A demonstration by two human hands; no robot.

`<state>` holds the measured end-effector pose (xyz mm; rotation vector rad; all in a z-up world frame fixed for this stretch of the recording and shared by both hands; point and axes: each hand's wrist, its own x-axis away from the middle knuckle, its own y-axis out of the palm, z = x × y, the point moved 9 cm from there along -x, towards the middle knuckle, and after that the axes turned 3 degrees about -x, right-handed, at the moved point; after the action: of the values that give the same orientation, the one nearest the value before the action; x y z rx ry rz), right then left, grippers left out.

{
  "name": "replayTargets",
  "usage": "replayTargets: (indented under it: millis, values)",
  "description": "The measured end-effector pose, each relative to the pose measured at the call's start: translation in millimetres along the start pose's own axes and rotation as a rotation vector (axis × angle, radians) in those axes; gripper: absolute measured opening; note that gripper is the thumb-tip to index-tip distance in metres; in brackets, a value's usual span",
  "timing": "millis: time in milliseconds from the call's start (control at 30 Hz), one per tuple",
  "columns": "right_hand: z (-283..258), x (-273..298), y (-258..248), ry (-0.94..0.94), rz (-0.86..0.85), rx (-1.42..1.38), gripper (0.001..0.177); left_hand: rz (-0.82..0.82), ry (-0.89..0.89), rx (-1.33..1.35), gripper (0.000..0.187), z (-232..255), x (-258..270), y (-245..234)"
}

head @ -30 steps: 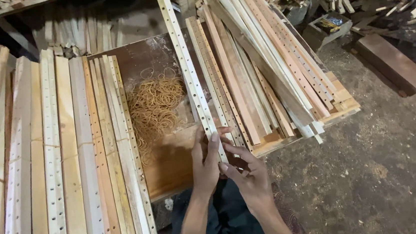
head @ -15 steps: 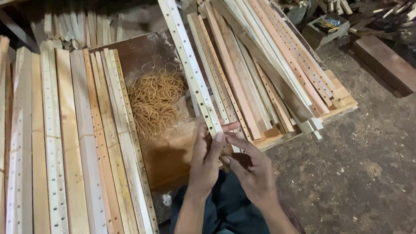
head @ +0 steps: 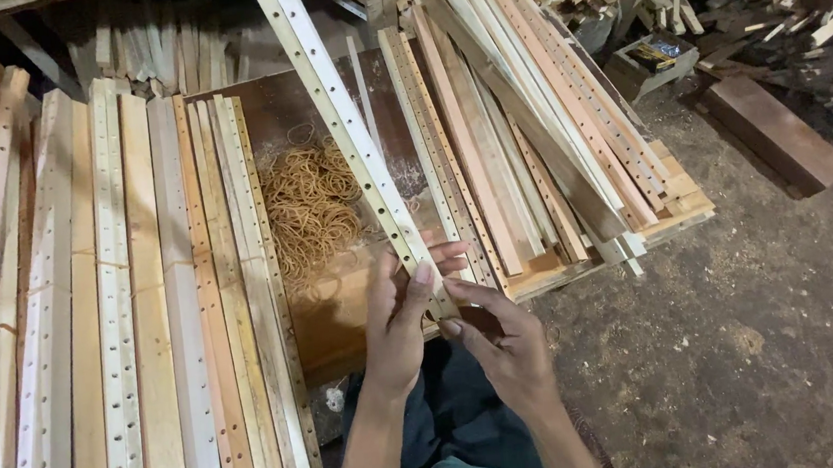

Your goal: Sorting and stacking pre-drilled wooden slats in a workshop

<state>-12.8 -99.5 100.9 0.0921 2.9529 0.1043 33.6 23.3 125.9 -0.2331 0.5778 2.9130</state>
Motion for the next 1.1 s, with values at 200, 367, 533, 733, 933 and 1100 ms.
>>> replayTargets:
  millis: [200, 367, 533, 733, 933, 1100]
  values:
    - [-14.5, -1.4, 4.3, -0.06, -0.025, 0.092, 0.043, 0.017, 0.046, -0.021, 0.035, 14.0, 5.2, 7.4]
    - [39.6, 5.7, -10.7, 0.158, 0.161, -0.349, 0.032, 0.089, 0.061, 0.053, 0.043, 3.0, 21.7, 6.7]
    - [43.9, -0.2, -10.6, 0.12, 0.179, -0.729, 0.018, 0.215, 0.158, 0.073, 0.032, 0.6, 50.5, 7.6]
    - [10.9, -17.9, 28.5, -0.006, 0.054, -0.848, 0.029, 0.616, 0.378, 0.067, 0.024, 13.6, 100.3, -19.2]
    - [14.6, -26.9, 40.3, 0.108, -0.021, -0.596, 0.029, 0.916, -0.172, 0.955, 0.061, -264.7, 158.6, -152.3]
    - [-24.8, -40.8, 40.5, -0.019, -0.26, -0.137, 0.029, 0.064, -0.231, -0.671, 0.027, 31.4, 125.9, 5.9]
